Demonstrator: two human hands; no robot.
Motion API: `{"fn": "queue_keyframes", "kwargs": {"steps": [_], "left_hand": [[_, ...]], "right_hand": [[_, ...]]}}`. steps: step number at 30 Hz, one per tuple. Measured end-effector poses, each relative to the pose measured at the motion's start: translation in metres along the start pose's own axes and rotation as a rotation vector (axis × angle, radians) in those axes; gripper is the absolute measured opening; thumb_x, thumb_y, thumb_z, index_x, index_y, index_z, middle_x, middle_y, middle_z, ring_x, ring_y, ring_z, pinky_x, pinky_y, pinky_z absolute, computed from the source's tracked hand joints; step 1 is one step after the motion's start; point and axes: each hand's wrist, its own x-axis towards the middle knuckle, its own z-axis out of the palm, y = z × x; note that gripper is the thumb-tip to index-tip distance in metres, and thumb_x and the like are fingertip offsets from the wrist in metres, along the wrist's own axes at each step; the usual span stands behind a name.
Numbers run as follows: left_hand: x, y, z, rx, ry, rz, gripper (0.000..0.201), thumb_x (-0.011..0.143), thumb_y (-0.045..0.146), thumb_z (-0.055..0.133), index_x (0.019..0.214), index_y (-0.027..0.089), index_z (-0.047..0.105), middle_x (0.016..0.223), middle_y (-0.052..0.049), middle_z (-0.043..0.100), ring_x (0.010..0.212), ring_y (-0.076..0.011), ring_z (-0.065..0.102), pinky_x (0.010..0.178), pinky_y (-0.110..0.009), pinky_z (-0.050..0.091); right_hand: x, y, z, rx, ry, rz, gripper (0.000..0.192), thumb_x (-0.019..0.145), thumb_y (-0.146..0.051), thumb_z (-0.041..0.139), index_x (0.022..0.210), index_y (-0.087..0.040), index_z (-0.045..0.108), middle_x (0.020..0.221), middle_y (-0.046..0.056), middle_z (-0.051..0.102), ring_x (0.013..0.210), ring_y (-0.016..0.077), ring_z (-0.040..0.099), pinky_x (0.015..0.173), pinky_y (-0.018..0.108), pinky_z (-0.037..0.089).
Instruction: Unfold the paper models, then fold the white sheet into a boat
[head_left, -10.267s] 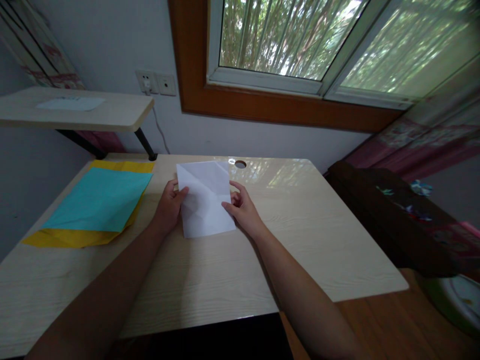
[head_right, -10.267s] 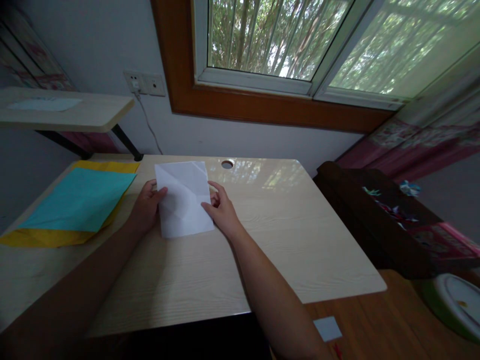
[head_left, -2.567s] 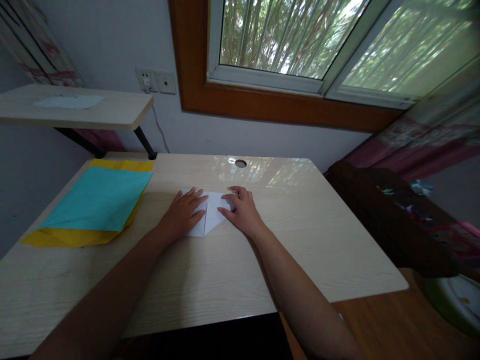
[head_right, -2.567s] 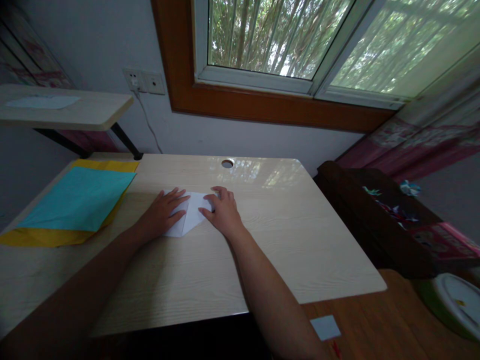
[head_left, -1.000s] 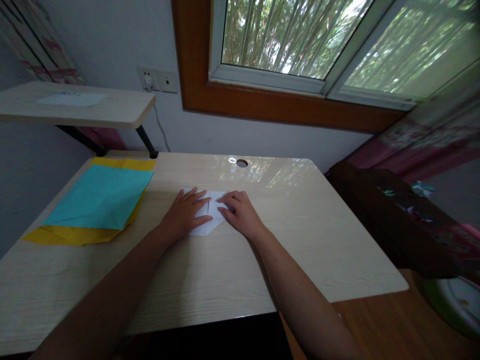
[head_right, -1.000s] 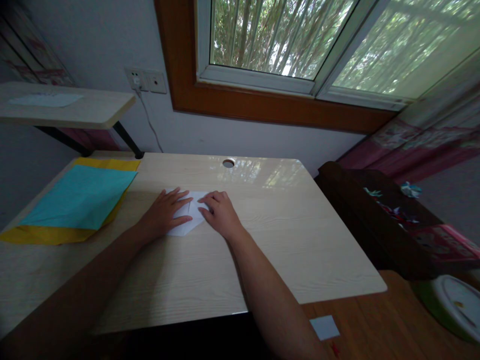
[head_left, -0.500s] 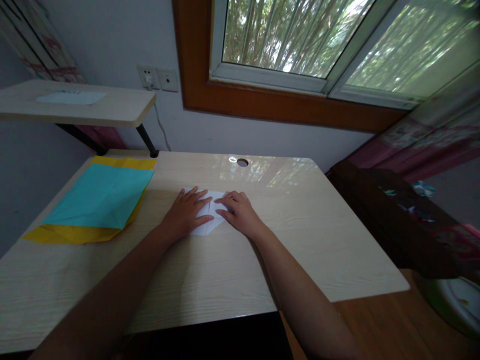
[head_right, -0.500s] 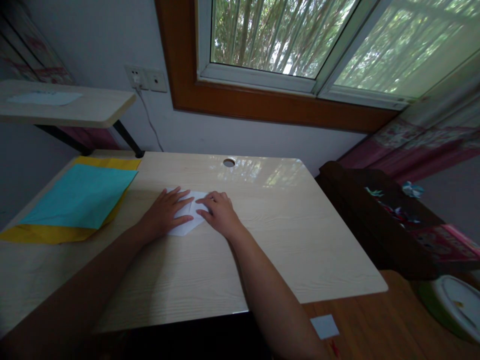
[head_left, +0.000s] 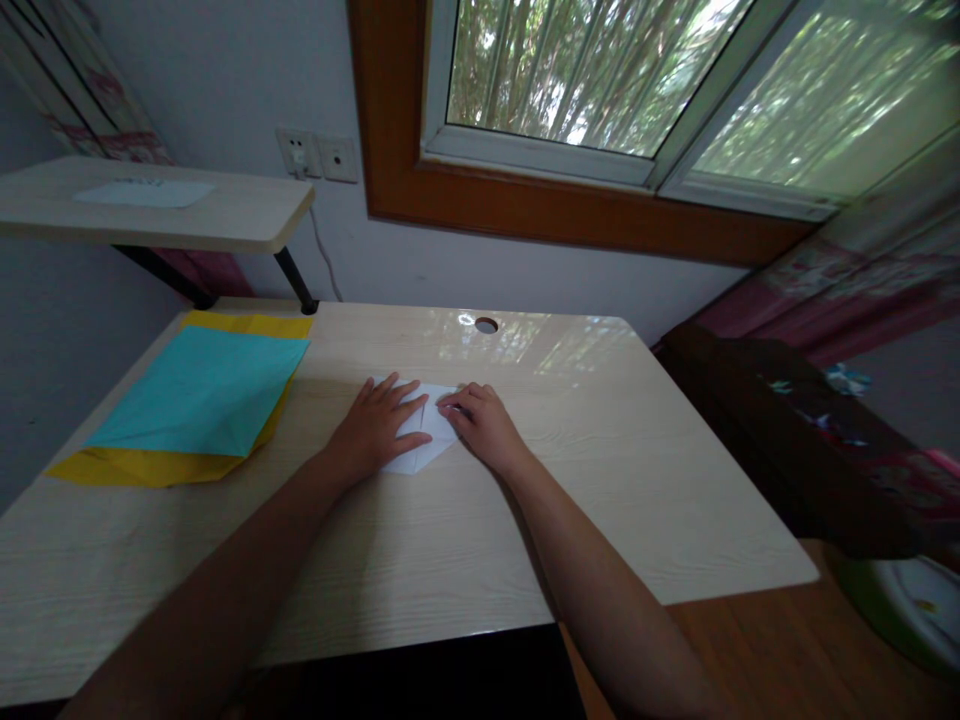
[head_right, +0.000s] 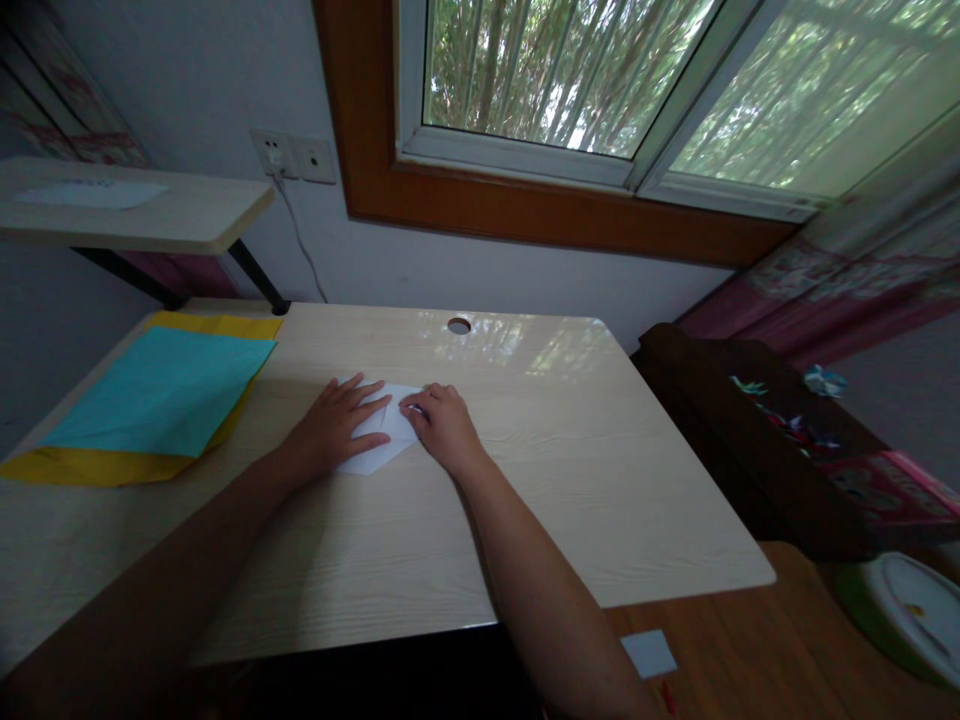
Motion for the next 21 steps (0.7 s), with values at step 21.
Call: {"fn": "queue_keyframes", "kwargs": {"steps": [21], "left_hand": [[0.0007, -0.0001, 0.0008, -0.002, -0.018, 0.001, 0.069, 0.095, 0.066, 0.049, 0.151, 0.027, 0.047, 0.162, -0.007, 0.04, 0.153, -0.037, 0.026, 0.124, -0.063, 0.017]], "right_hand": [[0.0041, -0.0073, -0.0033, 0.001, -0.009, 0.118, 0.015, 0.088, -0.012, 0.06, 0.09, -0.022, 0.071, 0.083, 0.002, 0.07, 0.084, 0.0213, 0.056, 0.079, 0.032, 0.04]]}}
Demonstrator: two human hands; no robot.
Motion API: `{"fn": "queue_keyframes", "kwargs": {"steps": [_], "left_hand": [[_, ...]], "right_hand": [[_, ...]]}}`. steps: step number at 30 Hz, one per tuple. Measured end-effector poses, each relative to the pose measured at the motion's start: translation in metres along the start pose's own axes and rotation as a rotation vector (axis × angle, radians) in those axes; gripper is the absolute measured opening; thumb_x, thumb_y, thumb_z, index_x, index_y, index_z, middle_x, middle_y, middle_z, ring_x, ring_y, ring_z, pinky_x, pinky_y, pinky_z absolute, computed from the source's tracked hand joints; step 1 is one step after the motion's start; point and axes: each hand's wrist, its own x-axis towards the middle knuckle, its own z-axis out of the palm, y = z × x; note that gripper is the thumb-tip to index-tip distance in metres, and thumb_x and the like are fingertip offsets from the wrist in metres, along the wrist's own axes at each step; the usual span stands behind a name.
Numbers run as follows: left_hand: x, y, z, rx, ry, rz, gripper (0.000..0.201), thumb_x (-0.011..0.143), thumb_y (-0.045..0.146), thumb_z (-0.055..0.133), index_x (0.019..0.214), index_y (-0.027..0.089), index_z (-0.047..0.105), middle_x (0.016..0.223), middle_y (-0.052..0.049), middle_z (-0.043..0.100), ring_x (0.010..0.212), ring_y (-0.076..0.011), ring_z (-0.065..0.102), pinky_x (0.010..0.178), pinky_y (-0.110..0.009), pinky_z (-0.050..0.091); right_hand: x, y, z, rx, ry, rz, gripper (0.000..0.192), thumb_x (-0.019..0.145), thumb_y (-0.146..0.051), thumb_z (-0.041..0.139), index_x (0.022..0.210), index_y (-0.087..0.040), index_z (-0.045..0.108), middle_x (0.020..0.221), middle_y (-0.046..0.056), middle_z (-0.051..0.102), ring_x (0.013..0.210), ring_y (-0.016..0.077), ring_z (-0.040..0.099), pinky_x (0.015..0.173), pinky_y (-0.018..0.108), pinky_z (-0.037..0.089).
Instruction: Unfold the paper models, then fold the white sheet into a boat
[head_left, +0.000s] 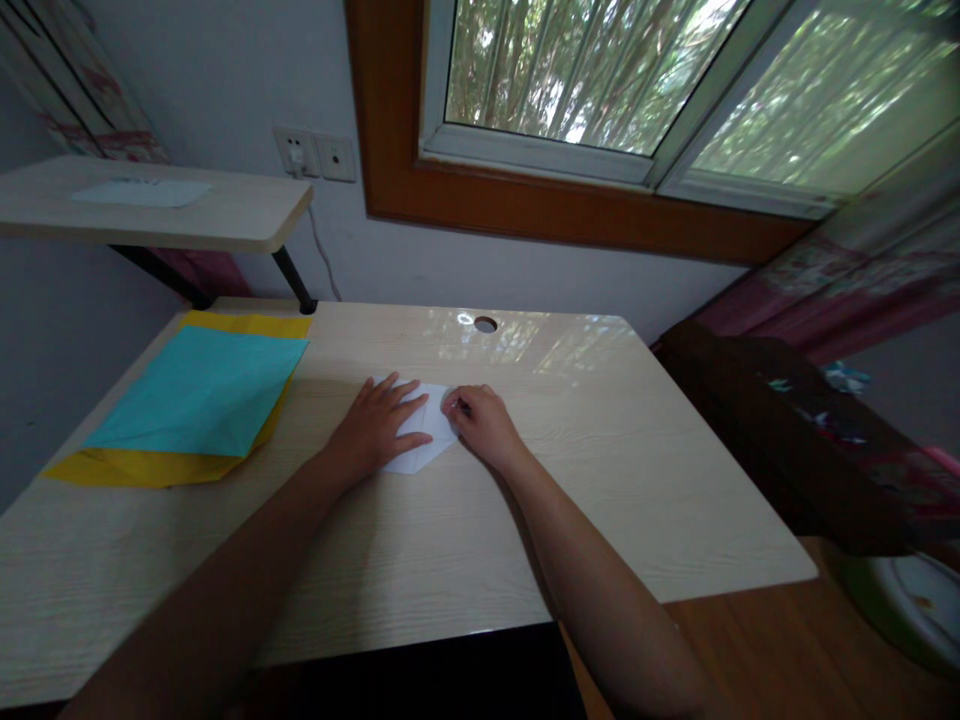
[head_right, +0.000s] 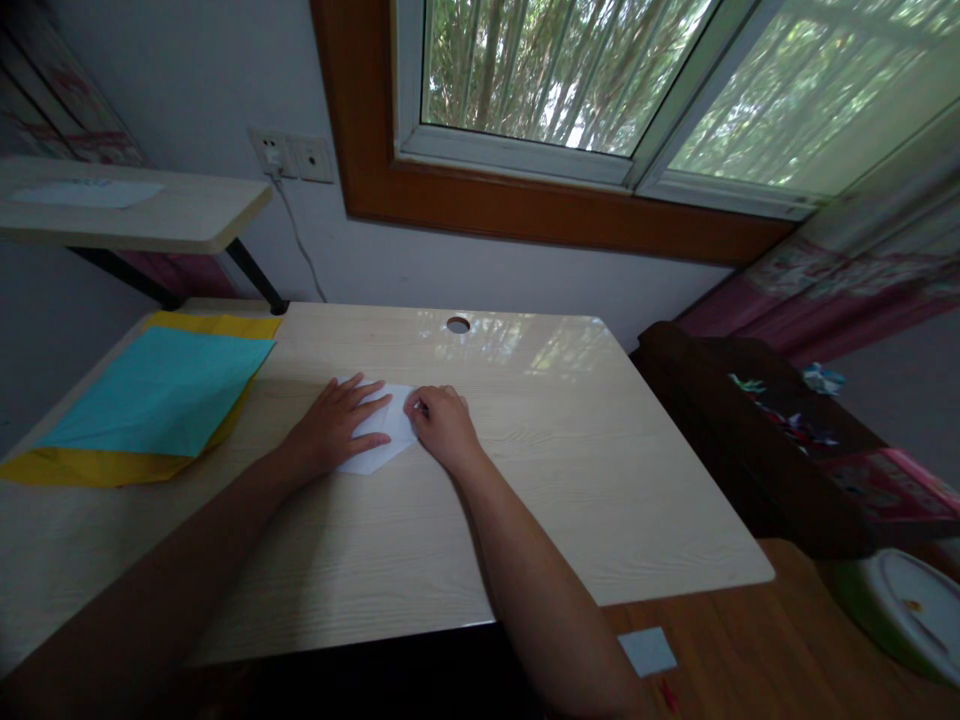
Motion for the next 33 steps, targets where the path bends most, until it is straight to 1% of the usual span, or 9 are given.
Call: {"fn": "queue_keyframes", "kwargs": {"steps": [10, 15, 21, 25, 29, 31, 33], "left_hand": [[-0.0002, 0.0016, 0.0008, 0.003, 0.017, -0.003, 0.064, 0.095, 0.062, 0.051, 0.15, 0.029, 0.048, 0.162, -0.006, 0.04, 0.153, -0.0362, 0.027, 0.124, -0.062, 0.017], [-0.0003, 0.0028, -0.0012, 0.004, 0.021, 0.003, 0.06, 0.097, 0.06, 0.049, 0.151, 0.033, 0.048, 0.162, -0.006, 0.042, 0.152, -0.0366, 0.029, 0.122, -0.063, 0.02], [0.0009, 0.0053, -0.0029, 0.019, 0.031, -0.016, 0.053, 0.099, 0.058, 0.047, 0.146, 0.036, 0.053, 0.16, -0.006, 0.043, 0.15, -0.0363, 0.032, 0.121, -0.063, 0.022], [0.0015, 0.006, -0.0042, 0.028, 0.04, -0.024, 0.051, 0.098, 0.057, 0.048, 0.146, 0.038, 0.054, 0.16, -0.006, 0.044, 0.15, -0.0357, 0.034, 0.121, -0.063, 0.023], [0.0014, 0.0027, -0.0056, 0.045, 0.065, -0.063, 0.049, 0.099, 0.054, 0.05, 0.144, 0.037, 0.056, 0.16, -0.006, 0.045, 0.149, -0.0361, 0.035, 0.12, -0.064, 0.023], [0.0014, 0.0002, -0.0055, 0.057, 0.079, -0.095, 0.048, 0.099, 0.053, 0.049, 0.144, 0.036, 0.057, 0.16, -0.006, 0.045, 0.149, -0.036, 0.034, 0.12, -0.064, 0.023], [0.0015, -0.0018, -0.0048, 0.064, 0.087, -0.123, 0.048, 0.099, 0.054, 0.049, 0.143, 0.037, 0.057, 0.16, -0.006, 0.044, 0.149, -0.036, 0.034, 0.12, -0.064, 0.023]], "right_hand": [[-0.0008, -0.0001, 0.0008, -0.01, 0.011, 0.008, 0.014, 0.087, -0.013, 0.061, 0.09, -0.023, 0.071, 0.083, 0.002, 0.069, 0.084, 0.0213, 0.057, 0.082, 0.033, 0.041], [-0.0006, 0.0019, 0.0033, -0.009, 0.03, 0.012, 0.007, 0.089, -0.018, 0.065, 0.09, -0.023, 0.07, 0.085, 0.003, 0.07, 0.085, 0.0212, 0.057, 0.081, 0.033, 0.041], [-0.0003, 0.0045, 0.0045, -0.009, 0.036, 0.037, 0.001, 0.09, -0.023, 0.069, 0.09, -0.023, 0.069, 0.087, 0.003, 0.069, 0.086, 0.0213, 0.056, 0.083, 0.034, 0.04], [-0.0011, 0.0063, 0.0048, -0.017, 0.088, 0.031, 0.008, 0.089, -0.028, 0.072, 0.094, -0.023, 0.069, 0.091, 0.004, 0.067, 0.088, 0.0227, 0.055, 0.085, 0.037, 0.041], [-0.0029, 0.0069, 0.0053, -0.023, 0.16, 0.016, 0.02, 0.087, -0.031, 0.075, 0.104, -0.024, 0.069, 0.103, 0.007, 0.064, 0.097, 0.0261, 0.054, 0.089, 0.04, 0.045], [-0.0042, 0.0056, 0.0051, -0.031, 0.167, -0.004, 0.027, 0.086, -0.034, 0.077, 0.109, -0.025, 0.068, 0.109, 0.009, 0.062, 0.103, 0.0282, 0.053, 0.091, 0.043, 0.046], [-0.0052, 0.0034, 0.0045, -0.057, 0.143, -0.03, 0.035, 0.084, -0.038, 0.079, 0.115, -0.026, 0.066, 0.113, 0.01, 0.06, 0.107, 0.0302, 0.052, 0.093, 0.046, 0.046]]}}
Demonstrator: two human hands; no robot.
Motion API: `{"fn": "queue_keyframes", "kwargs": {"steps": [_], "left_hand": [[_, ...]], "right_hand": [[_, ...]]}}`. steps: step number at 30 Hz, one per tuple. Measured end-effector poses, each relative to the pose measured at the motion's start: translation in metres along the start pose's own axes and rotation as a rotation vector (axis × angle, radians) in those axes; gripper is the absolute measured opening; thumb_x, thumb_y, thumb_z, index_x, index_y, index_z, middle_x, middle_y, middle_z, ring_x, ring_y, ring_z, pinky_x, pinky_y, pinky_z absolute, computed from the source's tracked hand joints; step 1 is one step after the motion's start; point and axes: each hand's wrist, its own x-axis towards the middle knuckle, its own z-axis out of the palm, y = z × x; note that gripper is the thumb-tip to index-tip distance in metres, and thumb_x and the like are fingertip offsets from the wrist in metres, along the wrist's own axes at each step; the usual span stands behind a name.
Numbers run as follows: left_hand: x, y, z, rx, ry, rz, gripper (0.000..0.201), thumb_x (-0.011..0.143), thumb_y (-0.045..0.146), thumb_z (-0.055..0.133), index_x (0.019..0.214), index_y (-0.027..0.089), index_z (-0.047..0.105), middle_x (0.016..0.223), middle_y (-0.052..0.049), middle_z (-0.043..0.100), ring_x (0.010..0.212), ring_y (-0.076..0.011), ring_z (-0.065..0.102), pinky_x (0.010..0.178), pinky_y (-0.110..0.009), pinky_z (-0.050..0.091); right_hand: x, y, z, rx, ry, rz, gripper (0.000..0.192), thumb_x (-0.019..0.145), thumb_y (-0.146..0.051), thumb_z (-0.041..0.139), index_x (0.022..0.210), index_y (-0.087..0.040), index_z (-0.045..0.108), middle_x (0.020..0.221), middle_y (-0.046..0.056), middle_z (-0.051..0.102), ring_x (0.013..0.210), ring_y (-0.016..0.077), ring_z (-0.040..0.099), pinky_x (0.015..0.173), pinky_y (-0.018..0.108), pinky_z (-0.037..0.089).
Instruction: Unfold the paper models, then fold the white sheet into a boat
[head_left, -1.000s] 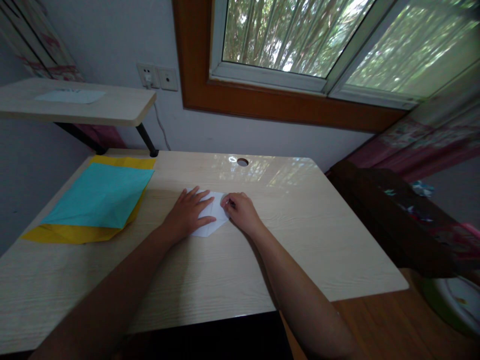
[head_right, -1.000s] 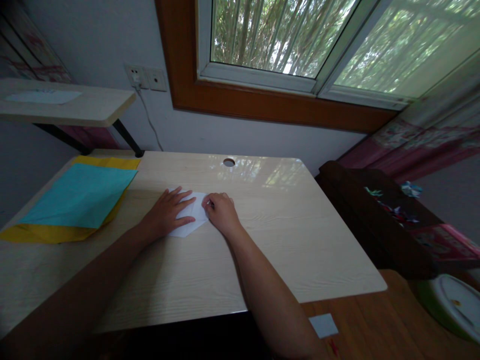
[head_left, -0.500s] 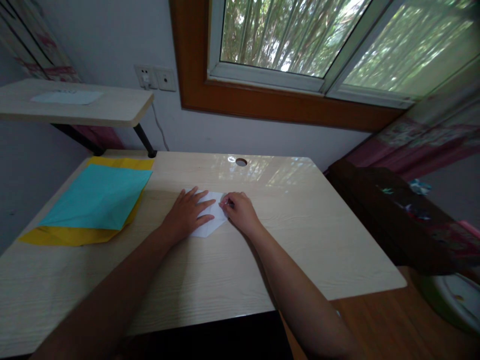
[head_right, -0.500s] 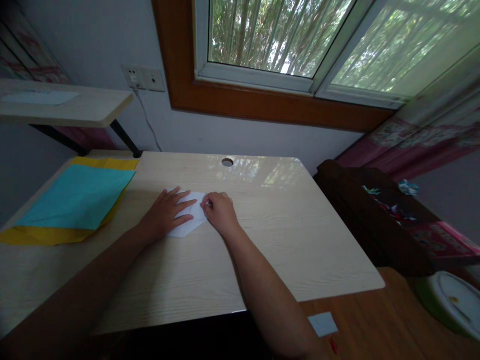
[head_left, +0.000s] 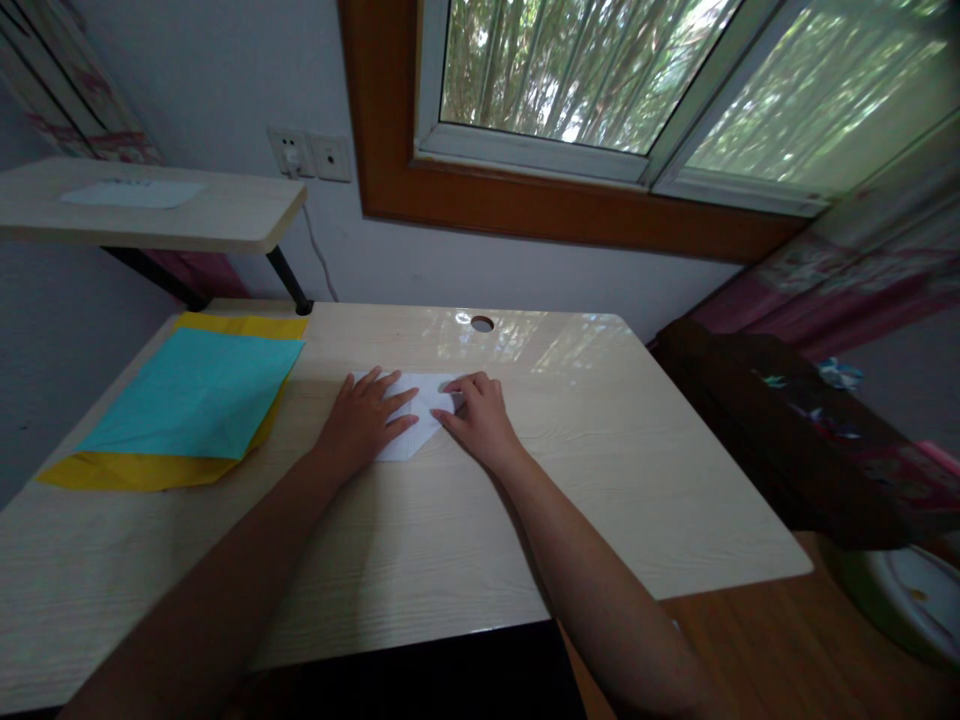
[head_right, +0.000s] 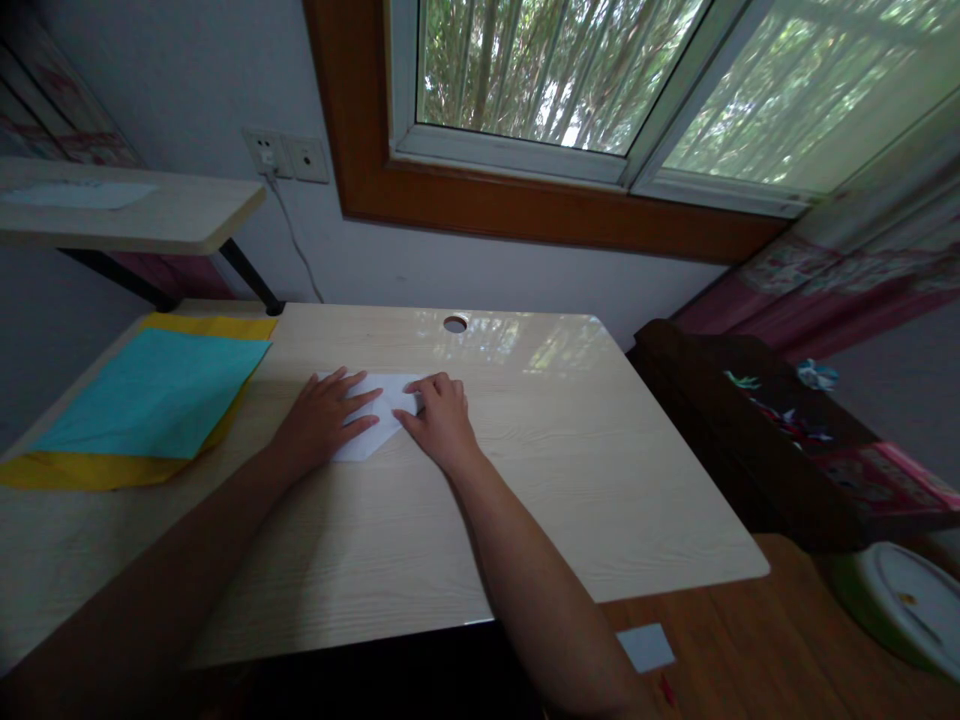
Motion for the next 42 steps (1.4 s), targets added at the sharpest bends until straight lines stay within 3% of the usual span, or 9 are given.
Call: {"fn": "queue_keyframes", "kwargs": {"steps": [5, 11, 25, 35, 42], "left_hand": [[0.0, -0.001, 0.002, 0.013, 0.005, -0.013, 0.049, 0.099, 0.055, 0.048, 0.144, 0.038, 0.056, 0.16, -0.005, 0.044, 0.149, -0.0362, 0.035, 0.12, -0.064, 0.023], [0.0, 0.0, 0.001, 0.019, 0.0, -0.018, 0.048, 0.098, 0.054, 0.051, 0.143, 0.038, 0.057, 0.16, -0.005, 0.044, 0.149, -0.0355, 0.034, 0.12, -0.063, 0.024], [0.001, -0.001, 0.001, 0.04, -0.014, -0.013, 0.048, 0.099, 0.053, 0.052, 0.144, 0.039, 0.056, 0.16, -0.005, 0.044, 0.149, -0.0349, 0.035, 0.12, -0.063, 0.023], [0.0, -0.001, 0.003, 0.033, 0.005, -0.021, 0.047, 0.099, 0.054, 0.051, 0.143, 0.04, 0.056, 0.159, -0.004, 0.046, 0.149, -0.0342, 0.035, 0.12, -0.062, 0.023], [0.001, -0.001, 0.004, 0.043, 0.005, -0.021, 0.049, 0.098, 0.055, 0.052, 0.144, 0.04, 0.056, 0.159, -0.005, 0.045, 0.149, -0.0353, 0.036, 0.12, -0.063, 0.025]], "right_hand": [[-0.001, -0.003, 0.0, -0.065, -0.061, -0.013, 0.045, 0.082, -0.045, 0.08, 0.118, -0.024, 0.064, 0.118, 0.012, 0.058, 0.112, 0.0328, 0.05, 0.096, 0.049, 0.046], [0.0, -0.003, 0.0, -0.099, -0.057, 0.076, 0.041, 0.085, -0.041, 0.077, 0.119, -0.023, 0.063, 0.12, 0.012, 0.058, 0.114, 0.0324, 0.049, 0.098, 0.048, 0.044], [0.002, 0.012, -0.004, -0.153, 0.041, 0.267, 0.03, 0.088, -0.026, 0.066, 0.117, -0.022, 0.066, 0.119, 0.012, 0.057, 0.115, 0.0323, 0.048, 0.098, 0.046, 0.044], [0.001, 0.009, -0.004, -0.112, 0.061, 0.12, 0.026, 0.093, -0.032, 0.063, 0.117, -0.023, 0.069, 0.119, 0.012, 0.056, 0.112, 0.0299, 0.05, 0.099, 0.046, 0.045], [0.001, -0.003, -0.006, -0.153, 0.083, -0.025, 0.03, 0.091, -0.037, 0.07, 0.119, -0.027, 0.071, 0.135, 0.012, 0.051, 0.121, 0.0314, 0.045, 0.106, 0.049, 0.043]]}}
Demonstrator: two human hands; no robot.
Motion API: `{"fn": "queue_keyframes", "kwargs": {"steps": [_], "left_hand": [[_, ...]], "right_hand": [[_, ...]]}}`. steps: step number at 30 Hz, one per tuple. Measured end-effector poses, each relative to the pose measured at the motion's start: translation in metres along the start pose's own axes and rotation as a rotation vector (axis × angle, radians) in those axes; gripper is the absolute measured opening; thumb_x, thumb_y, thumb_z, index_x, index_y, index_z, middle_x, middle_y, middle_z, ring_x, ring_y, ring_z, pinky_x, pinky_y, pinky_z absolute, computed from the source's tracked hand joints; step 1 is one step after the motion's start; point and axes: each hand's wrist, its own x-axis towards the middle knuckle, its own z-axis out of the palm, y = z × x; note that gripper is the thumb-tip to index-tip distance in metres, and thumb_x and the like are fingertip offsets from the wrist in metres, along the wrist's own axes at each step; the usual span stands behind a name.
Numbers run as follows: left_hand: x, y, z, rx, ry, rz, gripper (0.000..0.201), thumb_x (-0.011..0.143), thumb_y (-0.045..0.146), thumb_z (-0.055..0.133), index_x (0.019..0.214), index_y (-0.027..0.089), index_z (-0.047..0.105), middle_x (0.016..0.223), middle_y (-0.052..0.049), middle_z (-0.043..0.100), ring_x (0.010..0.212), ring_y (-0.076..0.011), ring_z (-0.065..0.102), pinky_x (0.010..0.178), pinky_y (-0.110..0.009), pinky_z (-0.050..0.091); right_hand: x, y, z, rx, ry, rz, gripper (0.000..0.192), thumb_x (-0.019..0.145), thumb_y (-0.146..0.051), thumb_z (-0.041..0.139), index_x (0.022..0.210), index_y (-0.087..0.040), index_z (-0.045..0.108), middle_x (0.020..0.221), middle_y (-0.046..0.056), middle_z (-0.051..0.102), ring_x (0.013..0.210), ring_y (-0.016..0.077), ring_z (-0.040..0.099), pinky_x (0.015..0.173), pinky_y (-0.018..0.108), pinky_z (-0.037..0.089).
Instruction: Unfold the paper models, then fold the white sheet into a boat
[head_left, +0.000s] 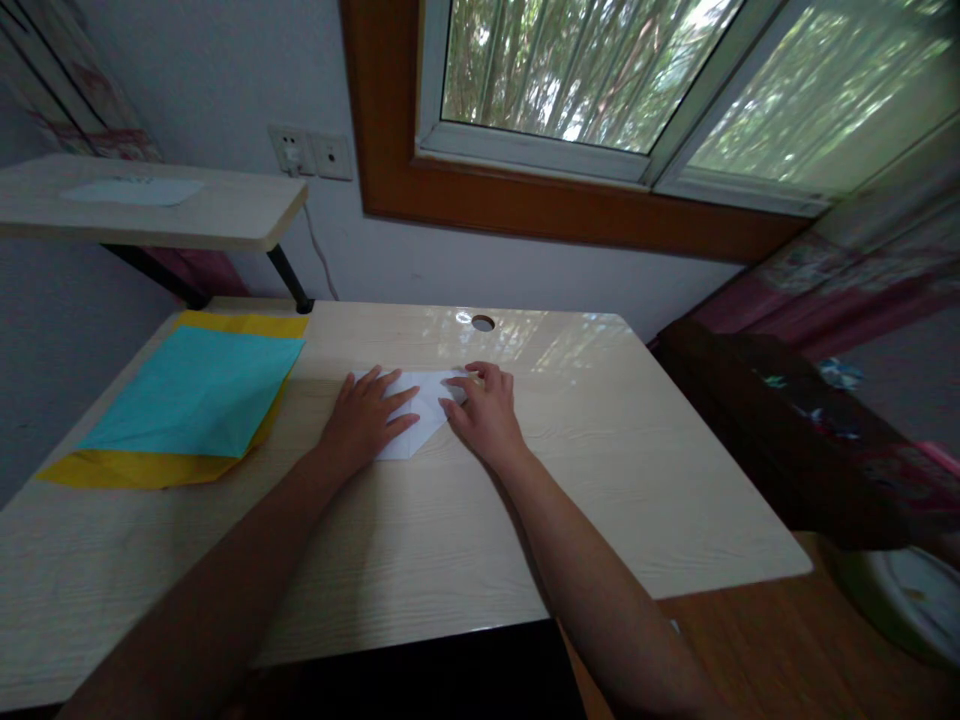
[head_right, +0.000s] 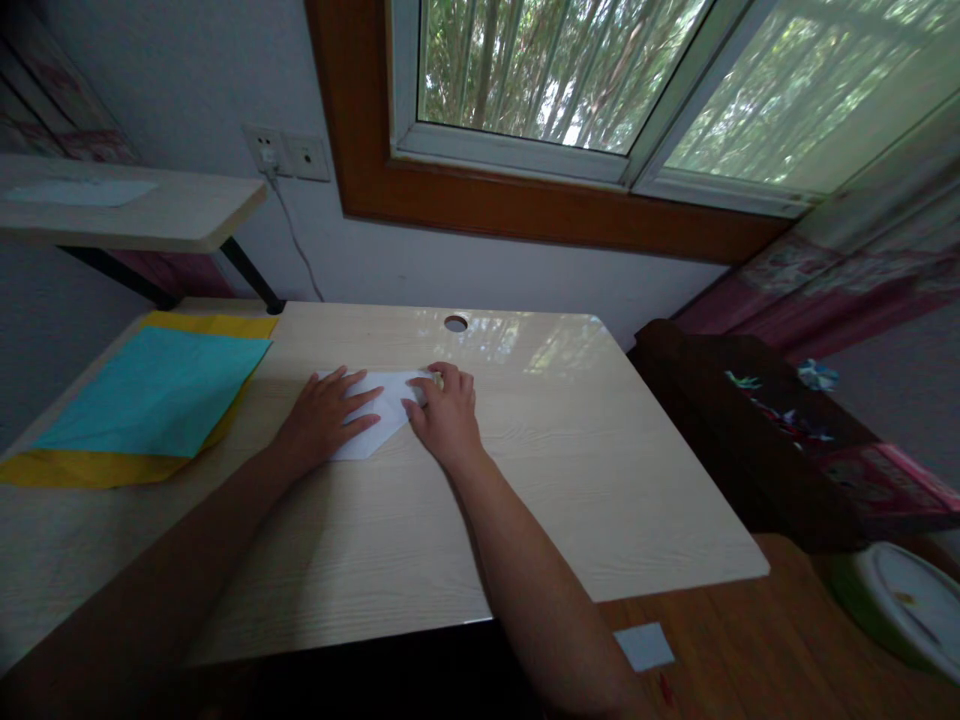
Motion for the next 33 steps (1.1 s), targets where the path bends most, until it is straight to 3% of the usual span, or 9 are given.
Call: {"fn": "queue_keyframes", "kwargs": {"steps": [6, 11, 15, 23, 33], "left_hand": [[0.0, -0.001, 0.002, -0.024, 0.011, -0.007, 0.049, 0.097, 0.055, 0.054, 0.144, 0.039, 0.056, 0.159, -0.004, 0.046, 0.149, -0.0348, 0.036, 0.121, -0.062, 0.024], [0.0, 0.0, 0.003, -0.034, 0.027, -0.009, 0.052, 0.097, 0.055, 0.054, 0.145, 0.034, 0.056, 0.158, -0.006, 0.048, 0.149, -0.035, 0.036, 0.122, -0.061, 0.023], [0.0, 0.001, 0.002, -0.026, 0.024, -0.013, 0.055, 0.097, 0.055, 0.052, 0.145, 0.029, 0.055, 0.158, -0.007, 0.048, 0.149, -0.0351, 0.036, 0.122, -0.061, 0.023], [0.001, 0.002, 0.001, -0.022, 0.008, -0.03, 0.055, 0.097, 0.057, 0.051, 0.145, 0.031, 0.055, 0.158, -0.007, 0.046, 0.149, -0.0344, 0.035, 0.122, -0.06, 0.022], [0.0, 0.0, 0.001, -0.028, 0.002, -0.028, 0.056, 0.097, 0.057, 0.052, 0.146, 0.03, 0.055, 0.159, -0.006, 0.046, 0.149, -0.0343, 0.034, 0.122, -0.06, 0.022]], "right_hand": [[0.0, 0.0, -0.001, -0.009, -0.08, -0.091, 0.028, 0.092, -0.04, 0.069, 0.117, -0.028, 0.074, 0.127, 0.011, 0.059, 0.118, 0.0313, 0.046, 0.104, 0.05, 0.045], [0.0, 0.001, 0.0, 0.061, -0.191, -0.273, 0.03, 0.098, -0.036, 0.062, 0.125, -0.027, 0.071, 0.124, 0.011, 0.063, 0.116, 0.0279, 0.052, 0.105, 0.048, 0.047], [0.001, -0.003, -0.001, 0.063, -0.225, -0.345, 0.03, 0.101, -0.033, 0.057, 0.125, -0.024, 0.072, 0.126, 0.012, 0.065, 0.118, 0.0252, 0.056, 0.111, 0.048, 0.041], [0.001, -0.005, -0.011, -0.031, -0.246, -0.216, 0.026, 0.101, -0.036, 0.057, 0.116, -0.031, 0.077, 0.127, 0.006, 0.069, 0.112, 0.024, 0.057, 0.105, 0.045, 0.043], [-0.003, 0.002, -0.021, -0.177, -0.19, -0.003, 0.025, 0.097, -0.037, 0.06, 0.109, -0.03, 0.081, 0.127, 0.003, 0.071, 0.108, 0.0279, 0.053, 0.098, 0.045, 0.046]]}}
